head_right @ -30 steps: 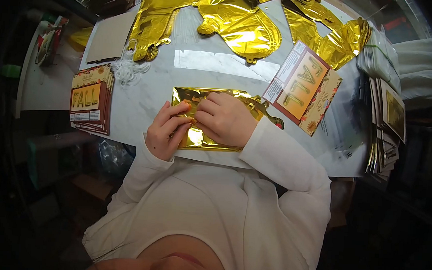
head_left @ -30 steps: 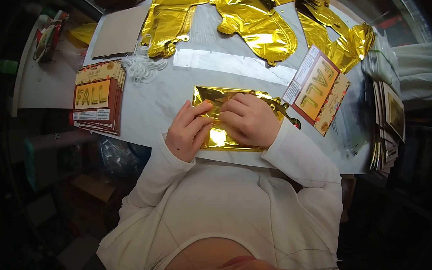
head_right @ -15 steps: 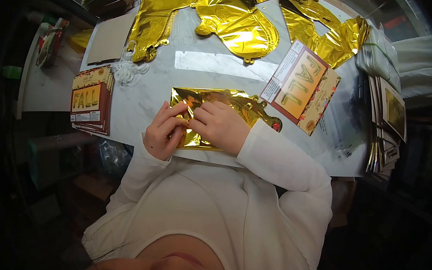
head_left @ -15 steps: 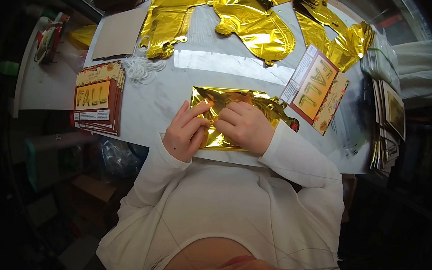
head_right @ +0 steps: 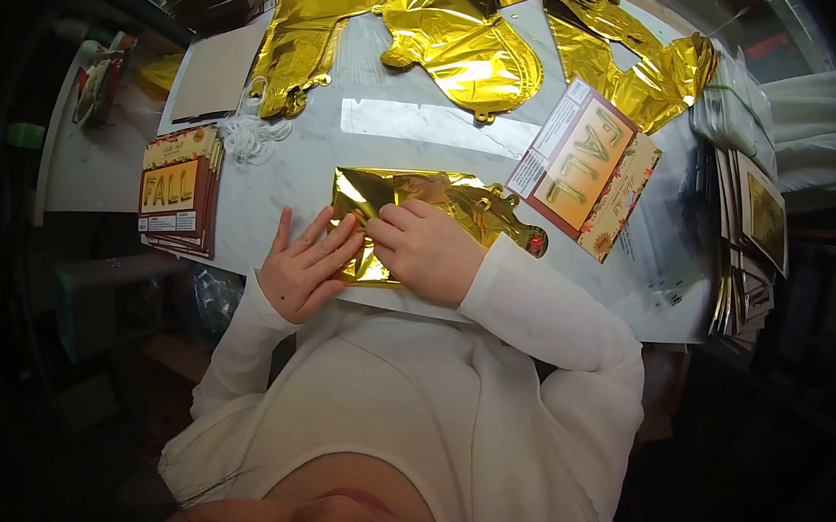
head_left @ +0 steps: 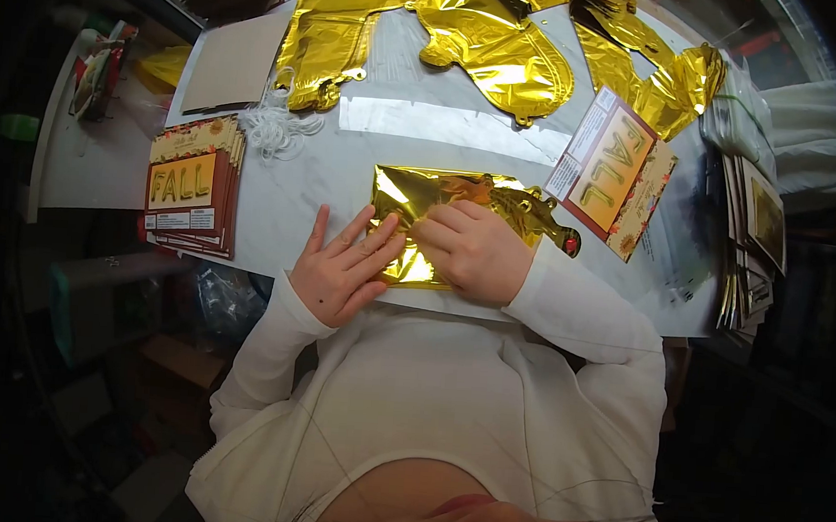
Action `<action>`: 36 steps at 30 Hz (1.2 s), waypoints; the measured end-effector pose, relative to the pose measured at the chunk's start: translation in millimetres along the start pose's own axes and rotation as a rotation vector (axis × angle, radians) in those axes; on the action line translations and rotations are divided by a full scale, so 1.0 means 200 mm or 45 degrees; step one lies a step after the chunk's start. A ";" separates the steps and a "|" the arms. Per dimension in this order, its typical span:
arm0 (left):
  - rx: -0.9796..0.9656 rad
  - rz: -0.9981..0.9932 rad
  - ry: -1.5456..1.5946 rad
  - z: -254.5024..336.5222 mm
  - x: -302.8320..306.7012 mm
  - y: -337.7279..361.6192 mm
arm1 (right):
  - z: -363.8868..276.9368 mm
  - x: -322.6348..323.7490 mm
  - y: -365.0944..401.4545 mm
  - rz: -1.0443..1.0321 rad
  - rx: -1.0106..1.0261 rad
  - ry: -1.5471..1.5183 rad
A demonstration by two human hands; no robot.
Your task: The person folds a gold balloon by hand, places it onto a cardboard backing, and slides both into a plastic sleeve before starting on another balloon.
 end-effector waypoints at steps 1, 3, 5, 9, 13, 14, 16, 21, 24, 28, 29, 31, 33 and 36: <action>0.000 0.003 -0.001 0.00 0.00 0.00 | 0.00 -0.02 0.00 -0.013 0.016 0.012; 0.016 0.034 0.053 -0.01 0.00 0.00 | -0.01 -0.02 0.00 -0.025 0.035 0.024; 0.055 0.071 0.121 0.01 0.00 -0.02 | -0.01 -0.02 0.00 -0.032 0.031 0.031; 0.171 0.122 0.222 0.03 -0.03 -0.06 | -0.01 -0.02 0.00 -0.029 0.033 0.010; 0.166 0.107 0.143 0.05 -0.05 -0.06 | 0.00 -0.02 0.00 -0.015 0.028 0.010; 0.122 0.078 0.114 0.06 -0.05 -0.06 | 0.00 -0.02 0.00 -0.033 0.021 0.019; 0.073 0.053 0.086 0.07 -0.05 -0.07 | 0.00 -0.03 0.00 -0.028 0.007 -0.001; 0.090 0.046 0.084 0.07 -0.06 -0.07 | 0.10 0.14 0.01 0.150 -0.190 -0.142; 0.093 0.064 0.104 0.07 -0.06 -0.07 | 0.24 0.46 0.18 0.236 -0.640 0.096; 0.078 0.097 0.115 0.07 -0.06 -0.07 | 0.61 0.69 0.74 0.401 -1.532 0.470; 0.074 0.103 0.090 0.07 -0.06 -0.07 | 0.72 0.73 0.87 0.367 -1.767 0.483; 0.059 0.116 0.065 0.08 -0.06 -0.07 | 0.86 0.72 1.02 0.416 -1.790 0.466; 0.062 0.127 0.030 0.08 -0.07 -0.07 | 1.02 0.66 1.14 0.471 -1.752 0.328; 0.061 0.154 0.014 0.08 -0.07 -0.07 | 1.10 0.63 1.21 0.607 -1.821 0.148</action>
Point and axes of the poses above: each hand's wrist, its own y-axis away from the middle knuckle, its own x-axis out of the back of the hand, z = x × y, the point moved 5 cm from there along -y, towards the middle knuckle, and after that the axes turned 7 degrees about -x, right-handed, at the moved point
